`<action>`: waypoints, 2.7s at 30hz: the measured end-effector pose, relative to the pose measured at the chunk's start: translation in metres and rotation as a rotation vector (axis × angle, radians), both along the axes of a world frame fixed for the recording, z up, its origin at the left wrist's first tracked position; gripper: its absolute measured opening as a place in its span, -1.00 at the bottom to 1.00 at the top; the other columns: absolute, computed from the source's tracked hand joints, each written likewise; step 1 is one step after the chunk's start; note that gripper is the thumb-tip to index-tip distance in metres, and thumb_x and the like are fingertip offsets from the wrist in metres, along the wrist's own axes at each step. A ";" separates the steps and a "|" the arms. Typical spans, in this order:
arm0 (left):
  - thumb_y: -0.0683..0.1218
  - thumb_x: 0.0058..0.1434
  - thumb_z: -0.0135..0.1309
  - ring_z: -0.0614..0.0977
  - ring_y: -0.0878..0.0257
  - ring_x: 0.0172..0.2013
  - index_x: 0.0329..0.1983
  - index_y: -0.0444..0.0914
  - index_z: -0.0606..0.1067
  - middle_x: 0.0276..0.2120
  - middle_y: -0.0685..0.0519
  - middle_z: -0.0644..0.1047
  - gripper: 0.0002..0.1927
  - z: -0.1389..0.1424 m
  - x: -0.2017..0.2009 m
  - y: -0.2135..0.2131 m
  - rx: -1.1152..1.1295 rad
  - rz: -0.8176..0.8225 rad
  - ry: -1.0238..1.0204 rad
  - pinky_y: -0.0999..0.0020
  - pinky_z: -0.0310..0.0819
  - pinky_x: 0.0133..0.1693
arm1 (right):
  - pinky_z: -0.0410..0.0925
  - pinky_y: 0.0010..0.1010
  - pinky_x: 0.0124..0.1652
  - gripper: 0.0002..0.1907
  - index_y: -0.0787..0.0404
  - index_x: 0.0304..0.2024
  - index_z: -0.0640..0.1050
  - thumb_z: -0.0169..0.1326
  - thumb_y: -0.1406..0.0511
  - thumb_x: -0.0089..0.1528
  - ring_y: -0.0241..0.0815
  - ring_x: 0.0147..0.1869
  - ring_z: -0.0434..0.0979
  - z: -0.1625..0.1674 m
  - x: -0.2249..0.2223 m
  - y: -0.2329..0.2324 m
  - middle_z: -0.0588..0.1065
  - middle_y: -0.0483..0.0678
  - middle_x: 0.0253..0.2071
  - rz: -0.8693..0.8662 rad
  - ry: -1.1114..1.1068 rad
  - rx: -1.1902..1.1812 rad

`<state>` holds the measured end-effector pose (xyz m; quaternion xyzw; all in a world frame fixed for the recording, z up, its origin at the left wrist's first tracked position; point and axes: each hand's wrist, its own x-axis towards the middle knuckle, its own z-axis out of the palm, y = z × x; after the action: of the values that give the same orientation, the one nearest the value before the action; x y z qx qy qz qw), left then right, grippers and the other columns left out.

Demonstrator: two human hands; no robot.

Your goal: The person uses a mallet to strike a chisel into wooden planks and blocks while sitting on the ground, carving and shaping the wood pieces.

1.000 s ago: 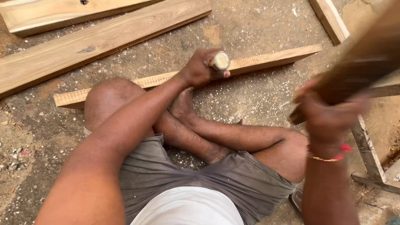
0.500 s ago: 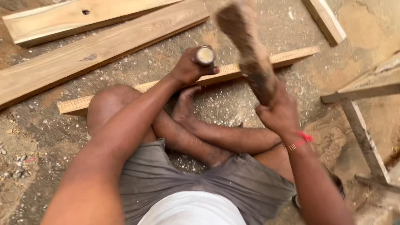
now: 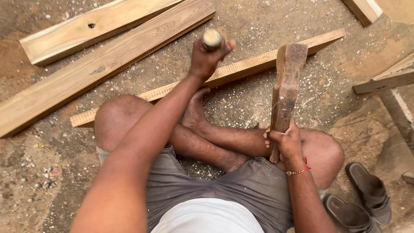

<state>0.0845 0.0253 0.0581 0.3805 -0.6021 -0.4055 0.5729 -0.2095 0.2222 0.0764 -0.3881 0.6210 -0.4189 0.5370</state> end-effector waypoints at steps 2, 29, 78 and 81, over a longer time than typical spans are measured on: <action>0.15 0.22 0.33 0.76 0.32 -0.34 -0.33 -0.15 0.59 -0.39 0.08 0.68 -0.69 -0.004 -0.009 -0.013 0.017 0.054 0.022 0.30 0.81 -0.20 | 0.43 -0.41 -0.57 -0.42 0.28 0.08 0.27 0.11 0.57 0.03 -0.20 -0.55 0.51 0.002 0.000 0.003 0.52 0.02 -0.44 0.007 0.006 -0.003; 0.11 0.22 0.34 0.71 0.36 -0.37 -0.39 -0.16 0.50 -0.44 0.13 0.62 -0.67 0.004 0.000 -0.010 0.040 -0.106 -0.074 0.33 0.76 -0.23 | 0.37 -0.42 -0.56 -0.35 0.35 0.12 0.36 0.16 0.56 -0.04 -0.28 -0.55 0.46 0.026 0.030 0.009 0.49 -0.05 -0.48 0.140 0.257 0.065; -0.11 0.21 0.42 0.60 0.43 -0.35 -0.37 -0.20 0.48 -0.44 0.20 0.56 -0.72 0.029 0.189 0.101 0.012 0.040 -0.112 0.44 0.59 -0.27 | 0.41 -0.35 -0.62 -0.46 0.31 0.00 0.30 0.16 0.54 0.00 -0.16 -0.60 0.50 0.007 0.053 0.022 0.51 0.03 -0.47 0.234 0.037 0.185; -0.10 0.23 0.42 0.59 0.43 -0.34 -0.36 -0.20 0.48 -0.43 0.18 0.55 -0.72 0.033 0.201 0.108 -0.015 0.047 -0.064 0.43 0.58 -0.26 | 0.41 -0.35 -0.62 -0.48 0.31 -0.02 0.30 0.17 0.54 0.00 -0.17 -0.59 0.50 0.004 0.057 0.025 0.50 0.03 -0.46 0.240 0.014 0.192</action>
<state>0.2858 0.1332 0.0916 0.4030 -0.6140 -0.3749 0.5657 -0.1525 0.2474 0.0809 -0.4092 0.6111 -0.2876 0.6136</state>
